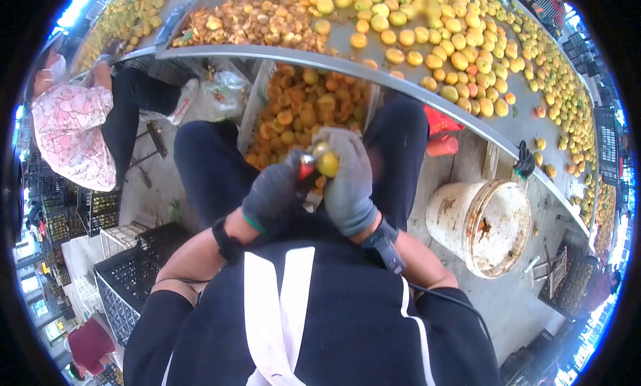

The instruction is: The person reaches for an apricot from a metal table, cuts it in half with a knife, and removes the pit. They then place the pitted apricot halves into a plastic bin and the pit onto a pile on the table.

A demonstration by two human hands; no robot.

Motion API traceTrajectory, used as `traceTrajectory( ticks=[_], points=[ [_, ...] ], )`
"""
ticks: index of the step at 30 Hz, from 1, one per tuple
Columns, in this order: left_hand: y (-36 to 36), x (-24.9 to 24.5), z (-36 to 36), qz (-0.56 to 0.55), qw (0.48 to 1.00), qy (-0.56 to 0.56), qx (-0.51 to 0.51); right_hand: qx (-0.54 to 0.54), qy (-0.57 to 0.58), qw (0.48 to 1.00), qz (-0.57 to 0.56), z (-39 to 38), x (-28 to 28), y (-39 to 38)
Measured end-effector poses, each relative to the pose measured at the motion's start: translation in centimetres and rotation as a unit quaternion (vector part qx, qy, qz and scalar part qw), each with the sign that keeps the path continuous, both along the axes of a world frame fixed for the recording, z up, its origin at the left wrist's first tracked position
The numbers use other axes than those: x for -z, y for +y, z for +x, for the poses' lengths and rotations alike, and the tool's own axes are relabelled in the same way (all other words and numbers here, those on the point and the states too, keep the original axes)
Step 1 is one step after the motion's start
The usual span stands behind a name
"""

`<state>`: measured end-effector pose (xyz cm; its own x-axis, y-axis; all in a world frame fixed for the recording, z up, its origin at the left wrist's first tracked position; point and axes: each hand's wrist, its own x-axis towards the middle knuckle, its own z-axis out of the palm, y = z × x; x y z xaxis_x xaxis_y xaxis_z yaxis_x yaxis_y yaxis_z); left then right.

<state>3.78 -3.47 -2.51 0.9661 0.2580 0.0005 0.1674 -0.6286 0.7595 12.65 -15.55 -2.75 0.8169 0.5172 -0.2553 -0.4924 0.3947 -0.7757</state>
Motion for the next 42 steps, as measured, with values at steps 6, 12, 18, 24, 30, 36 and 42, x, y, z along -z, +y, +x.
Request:
traceTrajectory(
  ticks=[6,12,18,24,30,36,42],
  points=[
    [0.4,0.6,0.6,0.05,0.996,-0.028,0.071,0.063,-0.156,0.985,-0.042,-0.5,-0.4,0.8],
    [0.3,-0.7,1.8,-0.324,0.945,-0.003,0.053,0.046,-0.239,0.969,-0.035,0.7,-2.7,0.7],
    [5.2,-2.9,1.1,0.061,0.985,0.009,0.164,-0.232,-0.328,0.898,-0.18,2.1,-4.9,-1.7],
    [3.8,-3.1,-1.7,0.07,0.974,-0.057,0.206,-0.389,-0.084,0.899,-0.182,1.0,-9.5,-3.1],
    [1.8,-2.1,-2.1,-0.022,0.995,-0.037,0.089,-0.18,-0.536,0.787,-0.247,0.3,-5.9,-1.9],
    [1.7,-7.1,-1.7,-0.445,0.895,0.018,0.022,-0.223,-0.29,0.926,-0.096,1.6,-5.0,-0.5],
    [5.4,-3.9,-2.4,-0.201,0.958,-0.204,-0.034,-0.088,-0.082,0.988,-0.093,3.7,-3.4,-1.3]
  ],
)
